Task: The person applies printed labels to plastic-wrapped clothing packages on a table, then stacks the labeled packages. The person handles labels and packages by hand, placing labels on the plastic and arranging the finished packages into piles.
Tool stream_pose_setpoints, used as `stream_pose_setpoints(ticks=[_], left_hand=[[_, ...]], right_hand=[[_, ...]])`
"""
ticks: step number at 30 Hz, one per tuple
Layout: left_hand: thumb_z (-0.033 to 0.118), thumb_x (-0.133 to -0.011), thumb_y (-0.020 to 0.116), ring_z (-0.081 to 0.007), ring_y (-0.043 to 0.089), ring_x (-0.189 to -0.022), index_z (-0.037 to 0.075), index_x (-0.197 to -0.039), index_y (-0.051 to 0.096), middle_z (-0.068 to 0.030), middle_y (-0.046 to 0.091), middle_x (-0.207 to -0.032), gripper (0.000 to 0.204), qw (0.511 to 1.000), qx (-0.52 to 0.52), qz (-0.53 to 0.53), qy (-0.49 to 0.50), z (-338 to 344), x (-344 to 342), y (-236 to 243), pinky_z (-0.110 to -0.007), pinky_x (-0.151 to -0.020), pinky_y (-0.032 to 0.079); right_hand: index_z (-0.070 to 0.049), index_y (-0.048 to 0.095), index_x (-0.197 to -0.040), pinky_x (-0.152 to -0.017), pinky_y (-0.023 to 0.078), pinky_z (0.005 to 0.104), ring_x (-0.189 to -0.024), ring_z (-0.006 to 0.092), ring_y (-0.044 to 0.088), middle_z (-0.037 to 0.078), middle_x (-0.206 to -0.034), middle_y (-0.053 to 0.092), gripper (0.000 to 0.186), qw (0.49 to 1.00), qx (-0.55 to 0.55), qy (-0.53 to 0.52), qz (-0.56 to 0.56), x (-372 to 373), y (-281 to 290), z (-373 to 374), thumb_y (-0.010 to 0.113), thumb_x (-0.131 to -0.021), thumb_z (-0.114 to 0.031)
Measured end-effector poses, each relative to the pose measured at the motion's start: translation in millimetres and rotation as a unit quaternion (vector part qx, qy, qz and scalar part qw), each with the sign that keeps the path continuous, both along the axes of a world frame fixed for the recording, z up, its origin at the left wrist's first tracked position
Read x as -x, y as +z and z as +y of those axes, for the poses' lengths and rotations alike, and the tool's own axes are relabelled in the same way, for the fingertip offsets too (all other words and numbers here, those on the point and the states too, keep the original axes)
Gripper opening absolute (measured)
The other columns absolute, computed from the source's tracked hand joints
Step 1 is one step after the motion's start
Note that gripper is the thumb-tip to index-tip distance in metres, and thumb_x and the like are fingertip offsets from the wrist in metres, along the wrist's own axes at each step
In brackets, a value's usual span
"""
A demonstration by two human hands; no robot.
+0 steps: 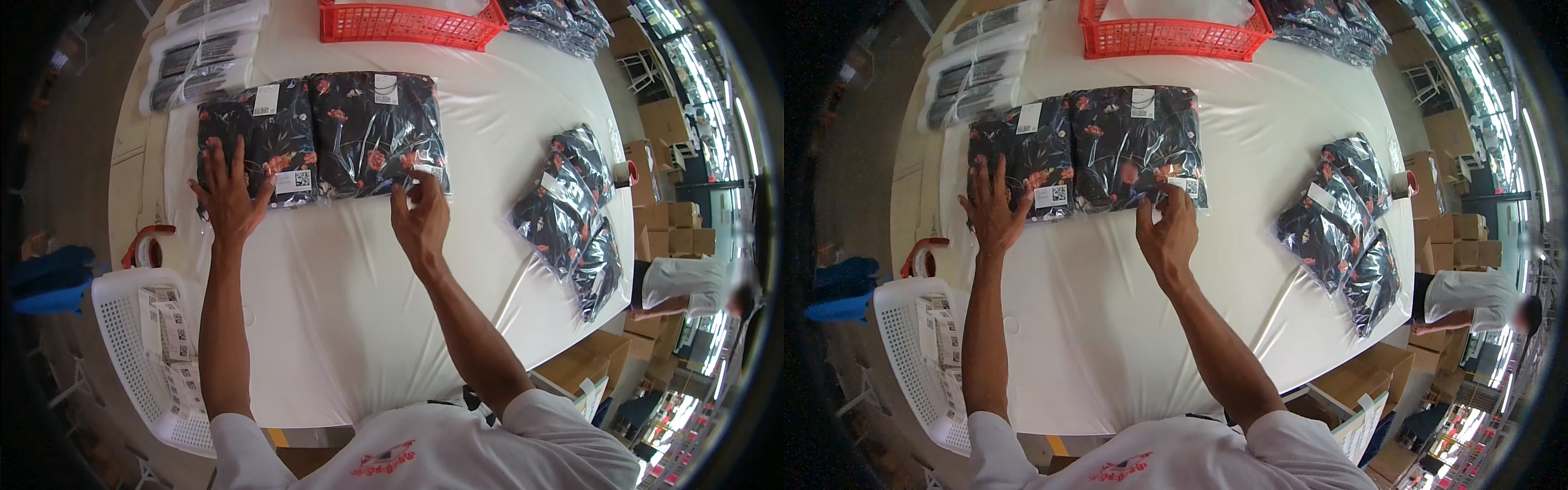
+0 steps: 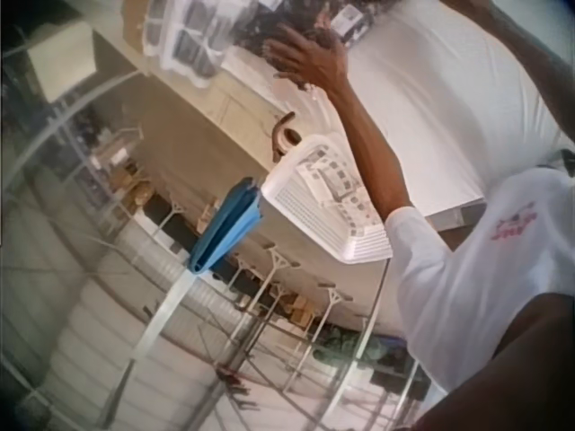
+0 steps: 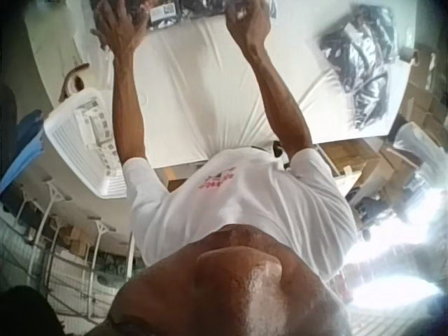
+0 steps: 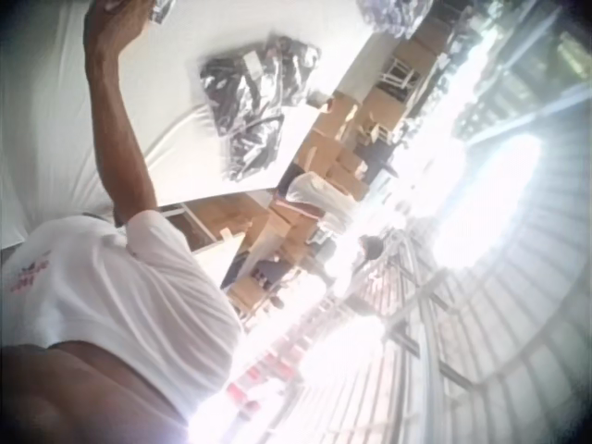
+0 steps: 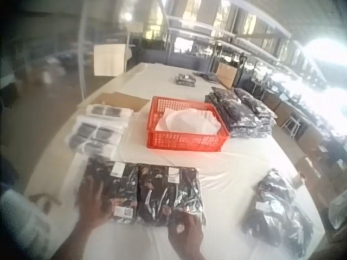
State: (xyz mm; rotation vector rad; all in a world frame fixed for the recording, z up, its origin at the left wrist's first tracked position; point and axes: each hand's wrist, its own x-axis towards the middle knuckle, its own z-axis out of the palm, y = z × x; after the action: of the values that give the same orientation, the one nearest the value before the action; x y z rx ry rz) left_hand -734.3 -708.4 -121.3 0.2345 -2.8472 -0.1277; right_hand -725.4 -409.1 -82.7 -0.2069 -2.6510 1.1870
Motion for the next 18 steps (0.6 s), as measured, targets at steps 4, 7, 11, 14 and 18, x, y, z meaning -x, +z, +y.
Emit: stream_pose_setpoints(ticks=[4, 7, 11, 14, 18], left_hand=[[0.066, -0.091, 0.052, -0.0396, 0.014, -0.152, 0.027, -0.159, 0.023, -0.0128, 0.016, -0.166, 0.083, 0.997, 0.036, -0.036, -0.051, 23, 24, 20, -0.079, -0.108, 0.015], [0.070, -0.091, 0.049, -0.0392, 0.012, -0.152, 0.028, -0.158, 0.026, -0.0118, 0.015, -0.166, 0.083, 0.991, 0.055, -0.097, -0.070, 30, 36, 20, -0.080, -0.108, 0.014], [0.070, -0.090, 0.050, -0.0397, 0.012, -0.152, 0.029, -0.158, 0.028, -0.0117, 0.017, -0.166, 0.082, 0.992, 0.047, -0.082, -0.080, 28, 35, -7, -0.081, -0.107, 0.008], [0.069, -0.090, 0.051, -0.0398, 0.013, -0.152, 0.029, -0.158, 0.028, -0.0114, 0.018, -0.165, 0.081, 0.993, 0.050, -0.063, -0.086, 27, 40, -14, -0.081, -0.107, 0.007], [0.068, -0.092, 0.050, -0.0381, 0.016, -0.152, 0.026, -0.157, 0.029, -0.0116, 0.020, -0.165, 0.081, 0.985, 0.116, -0.100, -0.083, 26, 42, -19, -0.079, -0.109, 0.009]], right_hand=[[-0.019, 0.050, -0.141, -0.103, 0.031, 0.0653, -0.130, 0.0419, 0.042, 0.019, -0.138, 0.049, 0.065, 0.958, -0.224, 0.156, 0.093, 57, 3, -18, 0.068, -0.086, -0.050], [-0.035, 0.037, -0.152, -0.106, 0.005, 0.0798, -0.146, 0.0500, 0.013, 0.015, -0.161, 0.024, 0.079, 0.917, -0.309, 0.247, 0.048, 95, -17, -31, 0.057, -0.084, -0.070], [-0.038, 0.034, -0.154, -0.104, -0.001, 0.0838, -0.149, 0.0524, 0.006, 0.012, -0.166, 0.014, 0.084, 0.911, -0.315, 0.266, 0.018, 100, -46, -31, 0.052, -0.083, -0.078], [-0.038, 0.033, -0.155, -0.104, 0.001, 0.0841, -0.149, 0.0516, 0.005, 0.012, -0.166, 0.014, 0.082, 0.911, -0.321, 0.258, 0.020, 98, -51, -30, 0.047, -0.084, -0.079], [-0.035, 0.034, -0.155, -0.105, 0.004, 0.0834, -0.149, 0.0490, 0.007, 0.011, -0.165, 0.020, 0.083, 0.912, -0.323, 0.251, 0.024, 94, -49, -25, 0.041, -0.086, -0.080]])
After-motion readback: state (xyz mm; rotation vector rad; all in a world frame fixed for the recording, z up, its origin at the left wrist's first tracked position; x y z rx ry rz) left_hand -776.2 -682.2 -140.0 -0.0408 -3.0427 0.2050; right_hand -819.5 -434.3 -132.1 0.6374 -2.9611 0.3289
